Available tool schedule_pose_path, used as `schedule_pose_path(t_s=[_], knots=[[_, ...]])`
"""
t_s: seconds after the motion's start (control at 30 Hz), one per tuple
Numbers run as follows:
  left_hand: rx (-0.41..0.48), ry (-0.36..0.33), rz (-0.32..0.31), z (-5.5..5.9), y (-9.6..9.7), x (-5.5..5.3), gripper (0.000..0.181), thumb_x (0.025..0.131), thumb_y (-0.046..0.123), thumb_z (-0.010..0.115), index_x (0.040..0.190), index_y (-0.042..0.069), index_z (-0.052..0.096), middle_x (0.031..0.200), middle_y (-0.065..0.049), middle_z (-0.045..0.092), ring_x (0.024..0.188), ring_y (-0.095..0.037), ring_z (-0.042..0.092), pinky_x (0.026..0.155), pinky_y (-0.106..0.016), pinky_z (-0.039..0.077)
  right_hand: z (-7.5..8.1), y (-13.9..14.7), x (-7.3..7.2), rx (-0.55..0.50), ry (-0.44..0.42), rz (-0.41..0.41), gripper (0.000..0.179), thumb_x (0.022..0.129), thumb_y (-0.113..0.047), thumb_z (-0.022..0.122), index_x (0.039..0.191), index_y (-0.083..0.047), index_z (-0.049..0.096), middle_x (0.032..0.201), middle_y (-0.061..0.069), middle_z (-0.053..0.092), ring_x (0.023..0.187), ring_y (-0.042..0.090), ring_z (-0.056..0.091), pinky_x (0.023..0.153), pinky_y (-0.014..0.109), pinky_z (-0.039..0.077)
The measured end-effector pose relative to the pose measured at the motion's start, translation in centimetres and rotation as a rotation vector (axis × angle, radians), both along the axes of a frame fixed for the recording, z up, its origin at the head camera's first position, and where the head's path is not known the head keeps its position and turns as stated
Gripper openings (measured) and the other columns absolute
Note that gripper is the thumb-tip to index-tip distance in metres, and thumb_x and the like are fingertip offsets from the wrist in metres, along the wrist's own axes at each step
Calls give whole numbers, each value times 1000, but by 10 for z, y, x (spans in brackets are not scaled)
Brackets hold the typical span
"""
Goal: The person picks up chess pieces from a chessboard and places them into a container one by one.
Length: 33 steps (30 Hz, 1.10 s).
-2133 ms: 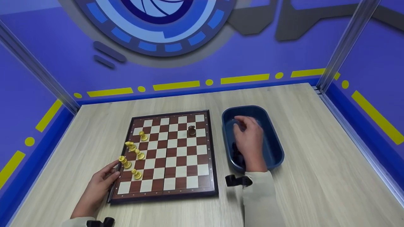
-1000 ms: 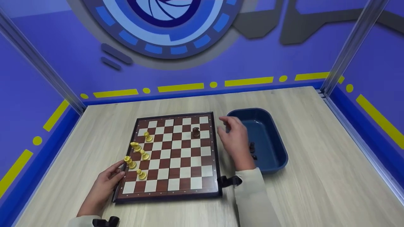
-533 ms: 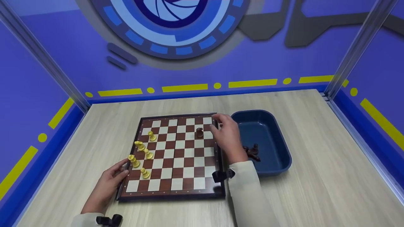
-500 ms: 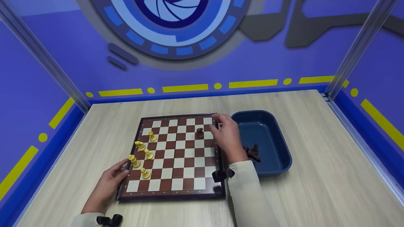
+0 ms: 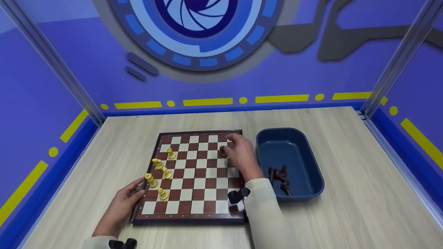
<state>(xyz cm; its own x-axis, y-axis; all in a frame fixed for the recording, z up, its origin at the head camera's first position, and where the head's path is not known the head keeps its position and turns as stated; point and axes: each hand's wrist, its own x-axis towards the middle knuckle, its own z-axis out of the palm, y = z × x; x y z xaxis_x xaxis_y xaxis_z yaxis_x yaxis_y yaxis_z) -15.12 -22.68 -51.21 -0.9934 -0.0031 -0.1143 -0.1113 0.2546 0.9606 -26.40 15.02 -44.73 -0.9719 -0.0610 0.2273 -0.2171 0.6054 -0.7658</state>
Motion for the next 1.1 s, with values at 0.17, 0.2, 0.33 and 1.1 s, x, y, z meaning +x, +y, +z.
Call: schedule_pose_path(t_s=[0.17,0.2,0.33,1.1], knots=[[7,13,-8,-1,-2,-3,51,97,4,54,145,-2,39,107,-16,59,93,-14,61,76,-23,53,-6,-6,-5,-14,-27,-1,34,85,-10,69,118,-5,66,116,19,68,107,33,64,93,47,50],[6,22,-12,-1,-3,-4,51,96,4,54,145,-3,39,107,-17,60,93,-14,62,76,-23,53,-7,-7,-6,-19,-39,5,34,86,-10,69,119,-5,65,116,18,68,107,32,65,93,47,50],[12,12,-18,-2,-4,-5,52,97,5,53,146,-2,38,110,-19,61,96,-16,64,77,-24,54,-11,-11,-7,-25,-70,14,34,85,-10,68,120,-7,66,114,16,68,105,31,66,91,46,51],[-24,24,-16,-6,-3,-3,50,96,3,54,144,-1,41,103,-16,60,87,-14,62,71,-25,54,-28,-19,-17,38,-68,18,20,85,-5,68,103,-11,71,99,7,72,92,23,65,82,40,50]])
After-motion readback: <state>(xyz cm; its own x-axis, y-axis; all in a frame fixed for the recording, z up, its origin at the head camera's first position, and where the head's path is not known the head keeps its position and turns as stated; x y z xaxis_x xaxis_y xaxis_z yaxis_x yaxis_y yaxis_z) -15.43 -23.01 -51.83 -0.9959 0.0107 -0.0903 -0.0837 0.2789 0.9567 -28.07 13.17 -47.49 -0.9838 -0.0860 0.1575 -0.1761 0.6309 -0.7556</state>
